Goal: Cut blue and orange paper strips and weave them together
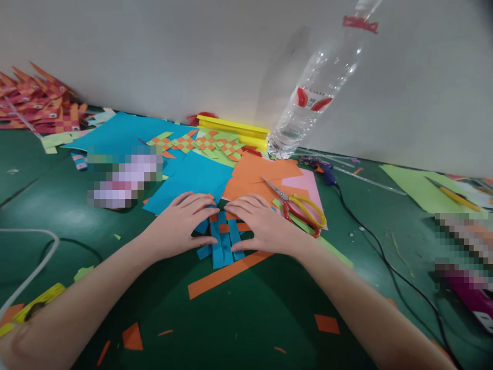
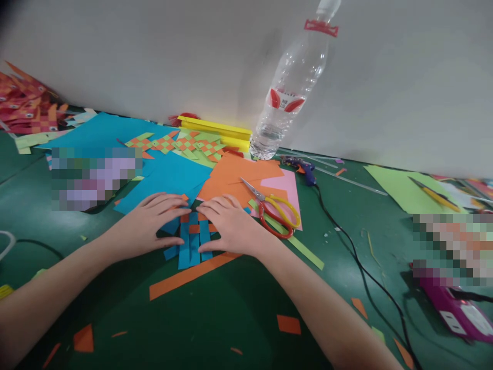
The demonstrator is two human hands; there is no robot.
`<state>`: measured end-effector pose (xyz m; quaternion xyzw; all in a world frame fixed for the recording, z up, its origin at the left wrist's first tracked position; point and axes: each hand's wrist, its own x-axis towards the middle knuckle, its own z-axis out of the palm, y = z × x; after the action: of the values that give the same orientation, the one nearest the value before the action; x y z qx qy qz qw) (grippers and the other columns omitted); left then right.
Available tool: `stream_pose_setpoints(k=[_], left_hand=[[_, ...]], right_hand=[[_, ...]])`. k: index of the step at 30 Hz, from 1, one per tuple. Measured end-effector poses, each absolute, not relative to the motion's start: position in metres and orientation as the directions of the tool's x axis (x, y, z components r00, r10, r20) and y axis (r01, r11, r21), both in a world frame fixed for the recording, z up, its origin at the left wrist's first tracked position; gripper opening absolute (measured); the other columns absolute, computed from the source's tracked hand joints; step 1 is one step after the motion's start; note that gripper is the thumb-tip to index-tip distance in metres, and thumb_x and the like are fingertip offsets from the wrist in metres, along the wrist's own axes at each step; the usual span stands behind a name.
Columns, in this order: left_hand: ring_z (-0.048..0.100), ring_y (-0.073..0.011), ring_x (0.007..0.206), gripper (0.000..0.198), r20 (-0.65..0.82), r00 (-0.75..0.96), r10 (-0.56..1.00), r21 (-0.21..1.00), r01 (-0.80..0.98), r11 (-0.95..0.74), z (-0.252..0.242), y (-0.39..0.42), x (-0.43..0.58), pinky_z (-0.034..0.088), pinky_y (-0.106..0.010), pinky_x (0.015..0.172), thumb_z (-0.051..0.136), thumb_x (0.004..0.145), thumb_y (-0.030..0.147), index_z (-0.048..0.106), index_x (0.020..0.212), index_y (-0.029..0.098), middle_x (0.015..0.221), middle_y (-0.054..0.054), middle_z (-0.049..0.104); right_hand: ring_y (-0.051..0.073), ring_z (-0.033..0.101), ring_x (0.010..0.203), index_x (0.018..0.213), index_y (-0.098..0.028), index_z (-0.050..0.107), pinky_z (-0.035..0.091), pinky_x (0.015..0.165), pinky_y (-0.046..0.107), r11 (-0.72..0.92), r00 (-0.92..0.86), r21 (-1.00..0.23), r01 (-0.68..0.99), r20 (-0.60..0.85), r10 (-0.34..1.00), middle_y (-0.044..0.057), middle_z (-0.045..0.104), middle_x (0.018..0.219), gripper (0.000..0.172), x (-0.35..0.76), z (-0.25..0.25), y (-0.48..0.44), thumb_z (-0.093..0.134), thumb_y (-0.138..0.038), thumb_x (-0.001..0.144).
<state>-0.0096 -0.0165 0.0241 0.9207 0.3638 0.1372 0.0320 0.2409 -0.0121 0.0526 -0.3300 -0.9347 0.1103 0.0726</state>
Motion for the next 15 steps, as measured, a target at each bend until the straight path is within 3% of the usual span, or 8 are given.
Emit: stream_pose_setpoints(k=[5, 15], left_hand=[[0.043, -0.0308, 0.129, 0.064, 0.224, 0.675, 0.703, 0.135, 0.693, -0.708, 0.0239, -0.02, -0.0061, 0.027, -0.05, 0.111, 0.059, 0.08, 0.064, 0.055, 0.125, 0.018, 0.136, -0.013, 0.052], [0.037, -0.0316, 0.132, 0.057, 0.206, 0.662, 0.721, 0.134, 0.711, -0.691, 0.0207, -0.022, -0.0044, 0.03, -0.049, 0.109, 0.062, 0.08, 0.061, 0.057, 0.118, 0.018, 0.136, -0.013, 0.05]], right_hand=[[0.031, 0.045, 0.122, 0.139, -0.021, 0.045, 0.035, 0.104, 0.051, 0.717, -0.729, -0.246, 0.652, 0.057, 0.682, 0.012, 0.054, 0.131, 0.081, 0.2476, 0.0542, -0.0077, 0.06, -0.067, 0.075], [0.031, 0.044, 0.121, 0.126, -0.017, 0.056, 0.037, 0.102, 0.05, 0.72, -0.73, -0.227, 0.656, 0.053, 0.681, 0.013, 0.054, 0.129, 0.073, 0.2451, 0.0506, -0.0102, 0.064, -0.066, 0.072]])
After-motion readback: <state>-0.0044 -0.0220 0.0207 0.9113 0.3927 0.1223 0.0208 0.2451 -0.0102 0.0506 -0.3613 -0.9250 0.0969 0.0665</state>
